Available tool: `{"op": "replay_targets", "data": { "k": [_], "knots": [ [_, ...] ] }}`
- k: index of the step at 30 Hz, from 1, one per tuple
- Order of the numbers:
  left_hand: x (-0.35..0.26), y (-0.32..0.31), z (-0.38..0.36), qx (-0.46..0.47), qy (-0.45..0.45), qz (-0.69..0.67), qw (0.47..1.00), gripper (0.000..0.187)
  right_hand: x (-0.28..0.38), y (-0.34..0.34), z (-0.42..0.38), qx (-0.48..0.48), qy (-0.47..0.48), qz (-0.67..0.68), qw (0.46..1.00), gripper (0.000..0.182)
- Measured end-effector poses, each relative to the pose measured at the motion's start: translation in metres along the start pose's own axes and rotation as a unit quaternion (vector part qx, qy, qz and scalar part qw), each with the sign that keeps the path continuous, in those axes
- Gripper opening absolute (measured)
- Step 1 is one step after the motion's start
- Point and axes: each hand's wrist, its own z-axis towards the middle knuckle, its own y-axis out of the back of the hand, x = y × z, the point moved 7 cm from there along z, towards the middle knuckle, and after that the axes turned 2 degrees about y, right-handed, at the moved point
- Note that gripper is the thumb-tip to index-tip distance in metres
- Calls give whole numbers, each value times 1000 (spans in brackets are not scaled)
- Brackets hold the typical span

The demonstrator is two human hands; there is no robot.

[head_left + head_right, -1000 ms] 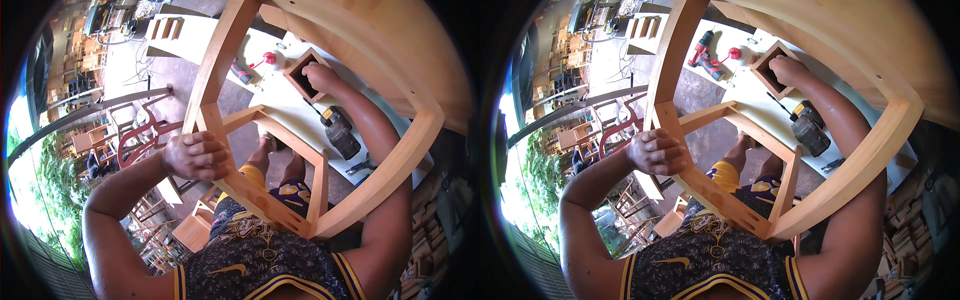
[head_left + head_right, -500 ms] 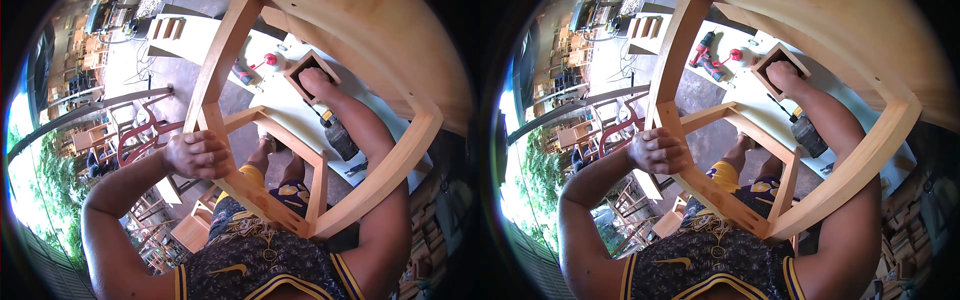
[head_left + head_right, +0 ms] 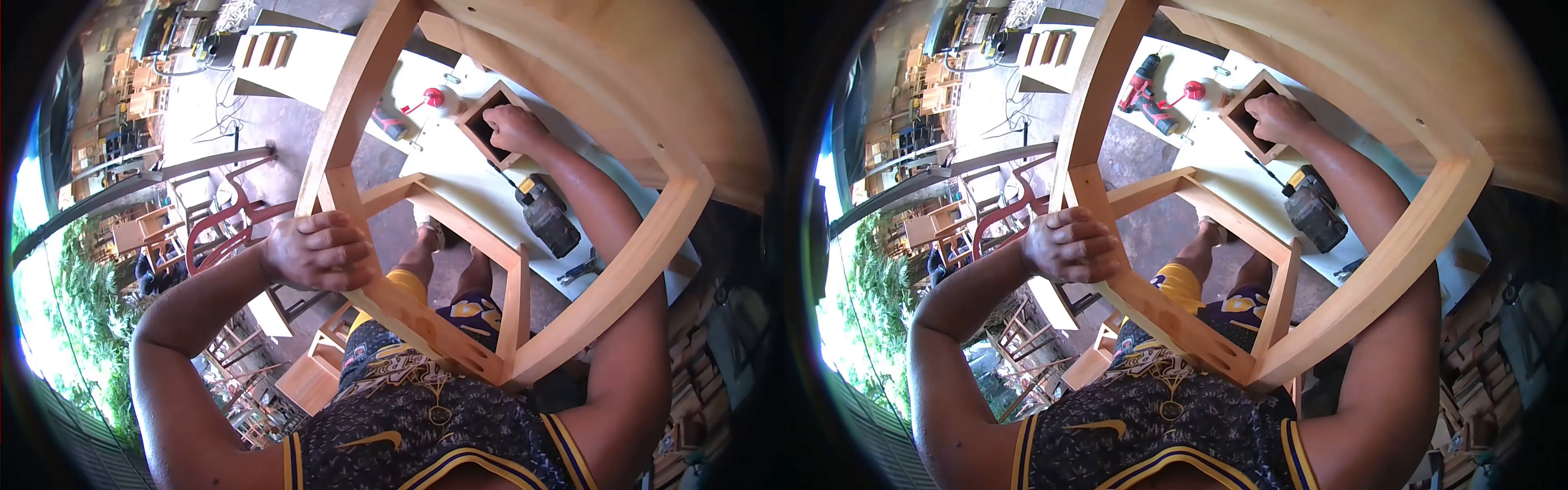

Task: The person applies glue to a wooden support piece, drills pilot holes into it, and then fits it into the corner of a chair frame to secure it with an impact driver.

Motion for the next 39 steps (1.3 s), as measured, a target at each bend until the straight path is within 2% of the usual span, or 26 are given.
{"op": "replay_targets", "data": {
  "k": [7,10,12,16,18,22,25,27,31,33,34,35,36,37,39],
  "knots": [
    [0,4,6,-16,-4,16,1000,30,2,12,-8,17,-68,118,991,9],
    [-1,0,1,-11,-2,15,1000,34,-1,-2,-10,63,-74,60,994,7],
    [0,-1,1,-11,-2,13,1000,34,-1,-9,-5,26,-66,-84,994,12],
    [-1,0,1,-1,-1,14,1000,34,-11,-27,13,17,-94,-143,985,21],
    [0,0,0,-3,2,13,1000,33,-13,-42,18,133,-102,-193,967,26],
    [1,2,2,-26,-4,9,1000,32,-4,-27,20,95,-81,-167,978,28],
    [0,3,4,-27,-2,10,1000,33,1,-16,12,114,-90,-167,975,28],
    [0,0,2,-23,-1,9,1000,32,2,-14,6,165,-89,-142,972,29],
    [0,1,1,-8,3,-3,1000,32,8,-5,-7,143,-98,-144,974,26],
    [0,1,1,-8,1,0,1000,32,17,14,-10,44,-72,-67,994,25],
    [0,1,1,-7,-1,2,1000,32,18,19,-13,44,-73,-69,994,25],
    [0,1,1,-9,-1,3,1000,32,21,27,-19,40,-130,157,978,20],
    [-1,1,1,-16,-2,7,1000,32,23,26,-25,33,-180,375,909,15],
    [-1,2,0,-22,-4,11,1000,31,25,25,-29,34,-180,373,909,15],
    [-1,2,0,-22,-3,7,1000,31,37,17,-37,72,-97,428,896,19]
  ]
}}
